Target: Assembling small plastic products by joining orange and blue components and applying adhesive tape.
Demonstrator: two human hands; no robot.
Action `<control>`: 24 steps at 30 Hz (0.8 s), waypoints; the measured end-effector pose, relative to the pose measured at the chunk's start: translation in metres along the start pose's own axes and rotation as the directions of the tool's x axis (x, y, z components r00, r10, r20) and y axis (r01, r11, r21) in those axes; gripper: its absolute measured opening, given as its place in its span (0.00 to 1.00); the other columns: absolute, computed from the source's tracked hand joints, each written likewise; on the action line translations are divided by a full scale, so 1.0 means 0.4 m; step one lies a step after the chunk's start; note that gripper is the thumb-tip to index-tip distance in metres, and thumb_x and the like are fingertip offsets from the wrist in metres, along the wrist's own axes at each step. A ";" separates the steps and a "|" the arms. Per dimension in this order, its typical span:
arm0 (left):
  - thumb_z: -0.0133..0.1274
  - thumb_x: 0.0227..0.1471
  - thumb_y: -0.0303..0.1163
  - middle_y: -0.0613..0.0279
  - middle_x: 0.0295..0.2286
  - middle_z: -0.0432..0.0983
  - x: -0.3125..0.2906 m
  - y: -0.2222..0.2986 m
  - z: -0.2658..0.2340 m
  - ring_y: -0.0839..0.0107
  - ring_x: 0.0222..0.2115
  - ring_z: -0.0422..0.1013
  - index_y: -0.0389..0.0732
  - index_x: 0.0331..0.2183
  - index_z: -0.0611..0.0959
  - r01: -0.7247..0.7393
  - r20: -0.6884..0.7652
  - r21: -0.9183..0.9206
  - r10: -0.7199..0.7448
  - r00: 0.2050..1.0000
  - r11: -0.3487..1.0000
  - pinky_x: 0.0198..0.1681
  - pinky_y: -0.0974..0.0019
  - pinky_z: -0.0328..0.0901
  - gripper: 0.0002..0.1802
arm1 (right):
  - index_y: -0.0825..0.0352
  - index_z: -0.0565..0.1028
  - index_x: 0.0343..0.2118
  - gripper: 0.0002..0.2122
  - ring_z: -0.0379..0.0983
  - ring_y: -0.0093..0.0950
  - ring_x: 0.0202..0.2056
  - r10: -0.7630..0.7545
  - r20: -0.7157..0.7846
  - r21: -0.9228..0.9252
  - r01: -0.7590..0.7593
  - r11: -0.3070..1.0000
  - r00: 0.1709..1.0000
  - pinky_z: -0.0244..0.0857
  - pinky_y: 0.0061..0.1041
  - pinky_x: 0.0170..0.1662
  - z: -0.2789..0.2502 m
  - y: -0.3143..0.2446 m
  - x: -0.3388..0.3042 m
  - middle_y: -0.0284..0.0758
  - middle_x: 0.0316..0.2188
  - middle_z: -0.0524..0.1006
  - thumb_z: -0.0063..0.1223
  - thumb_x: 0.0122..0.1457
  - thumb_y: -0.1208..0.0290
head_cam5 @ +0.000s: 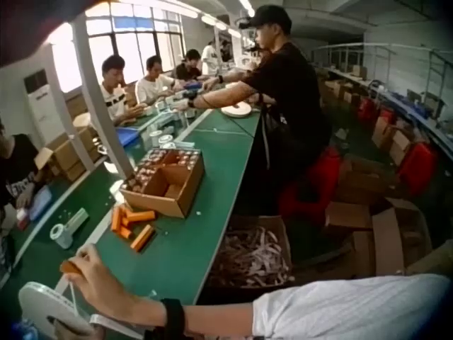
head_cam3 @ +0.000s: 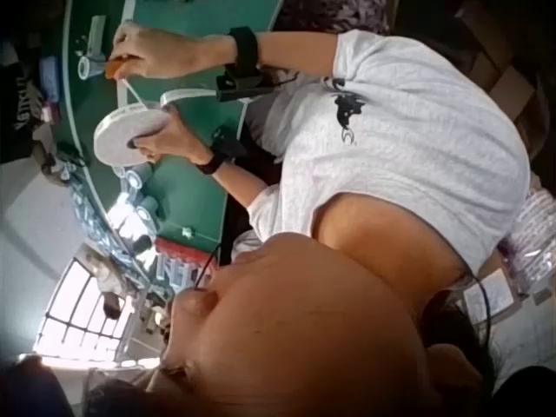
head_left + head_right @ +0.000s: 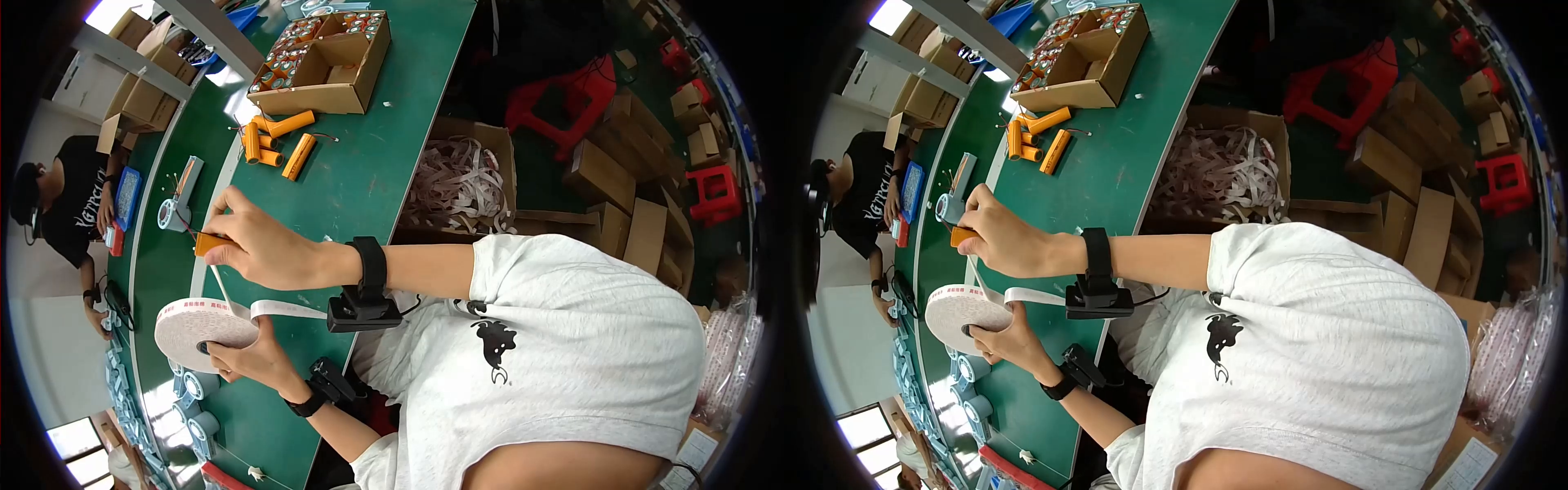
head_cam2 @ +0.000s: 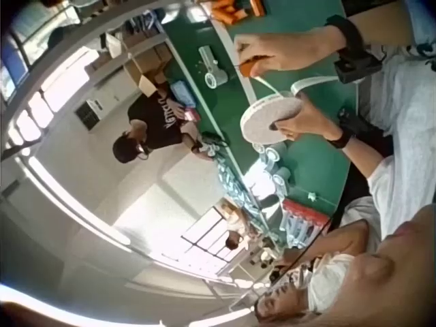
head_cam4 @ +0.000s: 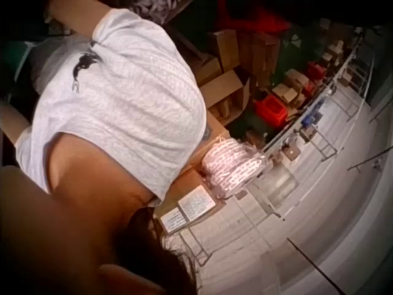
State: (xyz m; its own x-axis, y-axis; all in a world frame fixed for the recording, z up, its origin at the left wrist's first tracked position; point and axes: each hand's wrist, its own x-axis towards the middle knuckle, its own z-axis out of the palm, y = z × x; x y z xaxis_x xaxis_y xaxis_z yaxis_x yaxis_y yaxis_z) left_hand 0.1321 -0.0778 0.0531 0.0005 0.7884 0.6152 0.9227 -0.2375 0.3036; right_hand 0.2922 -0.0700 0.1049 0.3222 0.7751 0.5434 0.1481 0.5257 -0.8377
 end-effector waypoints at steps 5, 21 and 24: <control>0.64 0.25 0.43 0.43 0.37 0.63 -0.002 0.086 -0.005 0.52 0.43 0.56 0.27 0.41 0.63 0.117 0.111 -0.051 -0.111 0.988 0.992 0.49 0.49 0.41 0.44 | 0.76 0.70 0.33 0.10 0.70 0.31 0.34 -0.132 -0.059 0.127 0.138 0.982 0.990 0.62 0.24 0.38 0.018 0.039 0.035 0.39 0.29 0.70 0.47 0.54 0.73; 0.45 0.43 0.20 0.52 0.54 0.52 0.218 -0.051 -0.011 0.50 0.56 0.44 0.41 0.53 0.59 -0.358 0.407 -0.291 0.453 0.793 0.887 0.55 0.52 0.47 0.32 | 0.77 0.68 0.41 0.14 0.72 0.30 0.35 0.012 -0.004 0.475 -0.009 0.880 1.000 0.69 0.27 0.39 -0.220 0.026 0.170 0.41 0.33 0.73 0.50 0.54 0.74; 0.42 0.37 0.13 0.53 0.54 0.51 0.224 -0.280 -0.087 0.53 0.55 0.49 0.42 0.52 0.62 -0.146 0.426 0.654 -0.202 0.882 0.742 0.55 0.56 0.47 0.36 | 0.77 0.68 0.42 0.14 0.72 0.28 0.36 0.143 0.038 0.338 -0.147 0.930 0.989 0.68 0.24 0.40 -0.274 0.045 0.084 0.40 0.34 0.72 0.50 0.53 0.76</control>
State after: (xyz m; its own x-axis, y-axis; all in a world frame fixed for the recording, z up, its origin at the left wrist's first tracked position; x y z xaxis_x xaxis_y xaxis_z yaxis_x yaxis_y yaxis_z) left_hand 0.0154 -0.0002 0.0993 -0.0214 0.9850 0.1712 0.9367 0.0796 -0.3409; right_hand 0.4082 -0.0729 0.1021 0.3048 0.8550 0.4196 -0.2258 0.4928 -0.8403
